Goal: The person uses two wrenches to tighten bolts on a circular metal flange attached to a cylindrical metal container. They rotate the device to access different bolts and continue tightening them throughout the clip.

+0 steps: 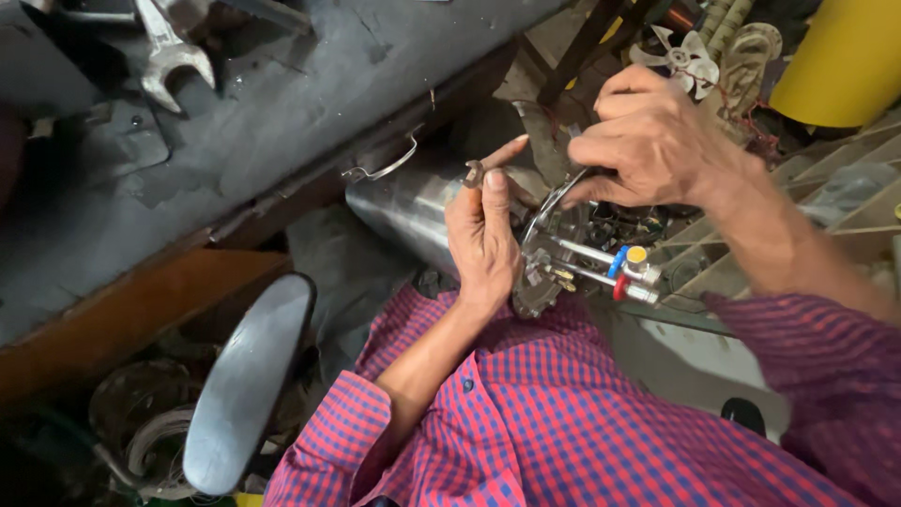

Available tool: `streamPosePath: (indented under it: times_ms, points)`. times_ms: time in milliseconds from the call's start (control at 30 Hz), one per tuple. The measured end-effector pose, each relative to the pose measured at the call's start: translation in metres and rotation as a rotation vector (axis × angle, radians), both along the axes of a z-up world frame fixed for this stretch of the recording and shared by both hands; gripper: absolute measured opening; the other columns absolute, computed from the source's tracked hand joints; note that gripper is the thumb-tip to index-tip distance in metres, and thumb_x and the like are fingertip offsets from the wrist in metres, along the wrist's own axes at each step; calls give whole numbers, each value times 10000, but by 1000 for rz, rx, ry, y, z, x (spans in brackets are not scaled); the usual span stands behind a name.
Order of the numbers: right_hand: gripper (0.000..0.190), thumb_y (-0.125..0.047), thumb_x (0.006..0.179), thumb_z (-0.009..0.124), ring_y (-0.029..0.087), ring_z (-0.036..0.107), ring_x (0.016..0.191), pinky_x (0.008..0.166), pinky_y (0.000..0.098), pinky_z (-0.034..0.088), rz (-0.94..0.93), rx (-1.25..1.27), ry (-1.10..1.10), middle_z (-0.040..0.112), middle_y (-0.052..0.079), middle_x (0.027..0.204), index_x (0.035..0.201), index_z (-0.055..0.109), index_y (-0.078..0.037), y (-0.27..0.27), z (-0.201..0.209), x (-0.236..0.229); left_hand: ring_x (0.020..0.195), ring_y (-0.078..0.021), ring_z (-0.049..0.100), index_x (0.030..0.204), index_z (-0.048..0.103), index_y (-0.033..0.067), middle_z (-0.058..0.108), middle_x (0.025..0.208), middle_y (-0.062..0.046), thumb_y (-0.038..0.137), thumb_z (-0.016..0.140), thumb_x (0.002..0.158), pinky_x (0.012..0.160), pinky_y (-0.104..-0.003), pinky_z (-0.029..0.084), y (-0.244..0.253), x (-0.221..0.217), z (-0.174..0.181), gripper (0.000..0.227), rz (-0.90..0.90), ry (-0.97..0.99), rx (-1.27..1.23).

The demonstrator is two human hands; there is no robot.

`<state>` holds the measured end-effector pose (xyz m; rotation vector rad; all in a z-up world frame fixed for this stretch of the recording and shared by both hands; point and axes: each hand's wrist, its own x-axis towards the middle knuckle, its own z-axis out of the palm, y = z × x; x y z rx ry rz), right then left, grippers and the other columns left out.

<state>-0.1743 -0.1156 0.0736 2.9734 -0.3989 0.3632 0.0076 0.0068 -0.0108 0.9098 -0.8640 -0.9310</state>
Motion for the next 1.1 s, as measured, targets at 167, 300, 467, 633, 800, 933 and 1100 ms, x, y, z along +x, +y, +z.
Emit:
streamPosePath:
  times_ms: [167,300,467,633,800,933,1100]
  points:
    - [514,-581,932,713,235,519,631,835,376,451,-234,90,-142,509,34,608,743,651,-107,13,-35,-9,694,-37,459,1350,658,15,588,770,28,307,453,1168,640,-228,363,-3,-3,0,401,-8,14,-17]
    - [543,-651,773,737,221,502,591,788,400,422,-94,72,-60,540,4,570,661,657,-125,10,-15,-7,723,-45,540,1331,663,24,623,789,22,333,419,1177,660,-233,418,-3,-1,-2,423,-32,74,-34]
    - [486,-605,857,744,193,538,667,834,392,456,75,-157,72,514,-39,617,701,639,-156,7,48,13,737,-48,516,1336,667,24,614,801,20,342,419,1180,672,-233,401,-5,3,-1,433,0,46,-40]
    - [427,-522,843,690,167,577,749,886,377,473,252,-314,309,504,-45,631,640,540,-178,17,83,53,723,-39,484,1335,673,31,596,795,42,345,424,1175,653,-243,388,-5,2,-2,431,15,27,-39]
    - [213,-286,821,617,154,589,805,981,339,444,431,-579,420,553,-26,706,665,536,-166,32,97,79,720,-42,388,1333,687,19,488,794,64,317,470,1177,631,-241,319,-6,-3,-6,400,69,46,-29]
    - [153,-263,755,604,154,599,762,942,341,439,421,-526,439,551,-38,641,642,564,-168,36,101,88,695,-33,443,1322,676,37,524,767,76,313,458,1164,619,-231,353,-5,0,-7,386,32,82,-29]
    - [132,-273,745,610,152,608,740,940,338,444,351,-531,479,560,-41,661,662,563,-182,37,103,88,673,-36,375,1320,704,26,483,751,62,299,458,1165,601,-239,309,-2,4,-4,399,56,-3,23]
